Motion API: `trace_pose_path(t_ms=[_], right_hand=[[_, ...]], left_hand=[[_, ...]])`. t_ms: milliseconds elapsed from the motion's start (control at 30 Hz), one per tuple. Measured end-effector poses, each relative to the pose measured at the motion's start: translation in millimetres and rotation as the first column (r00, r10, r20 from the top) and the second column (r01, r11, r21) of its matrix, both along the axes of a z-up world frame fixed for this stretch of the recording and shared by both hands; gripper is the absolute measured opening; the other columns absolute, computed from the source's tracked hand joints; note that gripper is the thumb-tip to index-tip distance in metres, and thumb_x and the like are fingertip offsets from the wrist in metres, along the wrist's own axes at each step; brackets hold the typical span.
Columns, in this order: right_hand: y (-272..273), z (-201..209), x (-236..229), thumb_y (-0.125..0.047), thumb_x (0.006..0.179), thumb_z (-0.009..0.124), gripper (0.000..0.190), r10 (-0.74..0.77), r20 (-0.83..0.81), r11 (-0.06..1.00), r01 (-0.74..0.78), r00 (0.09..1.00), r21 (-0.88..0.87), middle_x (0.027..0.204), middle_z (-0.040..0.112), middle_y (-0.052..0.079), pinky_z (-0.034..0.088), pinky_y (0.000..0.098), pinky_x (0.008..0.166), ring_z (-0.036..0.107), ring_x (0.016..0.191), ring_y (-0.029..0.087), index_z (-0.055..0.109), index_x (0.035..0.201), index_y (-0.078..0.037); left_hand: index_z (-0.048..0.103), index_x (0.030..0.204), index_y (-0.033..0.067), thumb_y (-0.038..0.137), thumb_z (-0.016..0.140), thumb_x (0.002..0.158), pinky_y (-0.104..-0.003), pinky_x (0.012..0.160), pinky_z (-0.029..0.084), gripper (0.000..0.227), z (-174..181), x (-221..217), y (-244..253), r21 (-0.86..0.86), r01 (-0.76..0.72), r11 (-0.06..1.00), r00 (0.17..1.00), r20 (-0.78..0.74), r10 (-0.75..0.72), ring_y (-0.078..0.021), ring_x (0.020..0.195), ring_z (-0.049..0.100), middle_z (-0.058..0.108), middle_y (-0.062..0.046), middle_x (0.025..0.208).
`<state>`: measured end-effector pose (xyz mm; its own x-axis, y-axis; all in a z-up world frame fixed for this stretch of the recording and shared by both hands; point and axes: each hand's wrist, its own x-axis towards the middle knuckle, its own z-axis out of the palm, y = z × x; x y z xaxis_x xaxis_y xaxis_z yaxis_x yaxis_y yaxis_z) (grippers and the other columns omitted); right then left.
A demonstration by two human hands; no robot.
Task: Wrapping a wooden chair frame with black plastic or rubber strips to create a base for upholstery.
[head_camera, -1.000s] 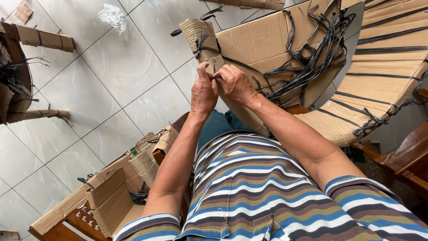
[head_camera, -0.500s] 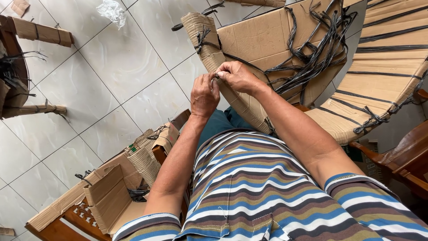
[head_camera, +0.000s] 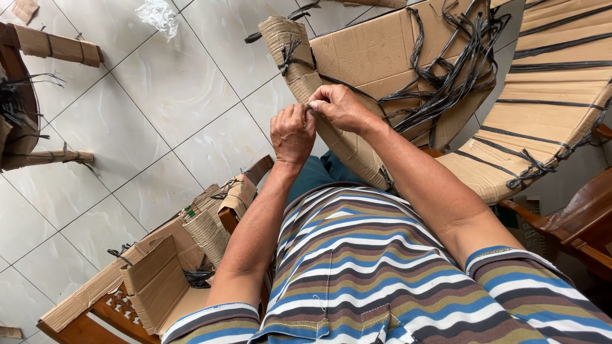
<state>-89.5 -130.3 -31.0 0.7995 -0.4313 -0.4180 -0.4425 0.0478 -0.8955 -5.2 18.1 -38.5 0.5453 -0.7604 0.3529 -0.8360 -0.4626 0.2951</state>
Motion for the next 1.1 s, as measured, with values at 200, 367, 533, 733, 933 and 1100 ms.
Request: trace_pose_path(t_ms=[200,367,533,733,933,1100], right_hand=[[-10.8,-29.3,-6.0,-0.018,0.096,0.073,0.008,-0.055,-0.004,0.963,0.052,0.999,-0.263,0.079,0.071,0.004,0.053,0.0314,0.067,0.068,0.075,0.016,0.077,0.102,-0.017],[0.0,-10.5,-31.4,-0.022,0.098,0.073,0.027,-0.235,-0.012,0.957,0.229,0.972,-0.175,0.099,0.074,0.001,0.055,0.0329,0.084,0.069,0.094,0.014,0.071,0.124,-0.024],[38.9,33.0,-75.9,-0.046,0.100,0.064,0.081,-0.135,-0.108,0.934,0.091,0.985,-0.345,0.154,0.041,0.029,0.033,0.0569,0.121,0.040,0.145,0.047,0.027,0.160,-0.005],[60.3,27.4,-93.4,-0.040,0.095,0.070,0.088,0.179,-0.177,0.919,-0.228,0.968,-0.321,0.157,0.039,0.026,0.039,0.0560,0.118,0.042,0.144,0.045,0.024,0.162,-0.008],[64.1,23.1,-99.1,-0.047,0.095,0.066,0.087,0.176,-0.211,0.917,-0.238,0.961,-0.321,0.157,0.038,0.027,0.040,0.0570,0.116,0.044,0.143,0.046,0.025,0.160,-0.005],[51.8,58.2,-133.9,-0.047,0.092,0.068,0.084,0.062,-0.165,0.952,-0.108,0.984,-0.287,0.153,0.045,0.026,0.039,0.0574,0.116,0.046,0.141,0.046,0.035,0.158,-0.007]], left_hand=[[0.056,0.082,0.0230,0.022,0.065,0.081,-0.036,0.073,0.048,0.010,-4.5,10.6,4.5,0.075,-0.013,0.997,0.992,-0.124,0.022,-0.0208,0.072,0.064,0.053,0.003,0.074],[0.065,0.099,0.0153,0.015,0.066,0.089,-0.042,0.070,0.057,0.010,16.8,22.4,19.9,-0.004,0.013,1.000,0.766,-0.643,-0.013,-0.0313,0.080,0.074,0.070,-0.011,0.086],[0.057,0.134,0.0097,0.043,0.069,0.099,-0.051,0.088,0.059,0.050,-9.7,38.6,83.1,0.337,-0.141,0.931,0.420,-0.831,0.365,-0.0436,0.108,0.070,0.069,-0.023,0.123],[0.044,0.145,-0.0088,0.043,0.064,0.103,-0.055,0.105,0.053,0.069,54.6,-11.1,73.8,0.304,-0.073,0.950,0.232,-0.921,0.313,-0.0519,0.128,0.057,0.053,-0.037,0.139],[0.013,0.156,-0.0118,0.042,0.070,0.097,-0.061,0.111,0.047,0.098,43.1,-39.7,-2.7,0.216,-0.069,0.974,0.296,-0.928,0.227,-0.0552,0.136,0.048,0.041,-0.042,0.148],[0.010,0.157,-0.0119,0.040,0.079,0.085,-0.060,0.116,0.039,0.112,-36.4,-48.7,-11.8,0.354,-0.177,0.918,0.401,-0.826,0.396,-0.0511,0.137,0.048,0.046,-0.042,0.142]])
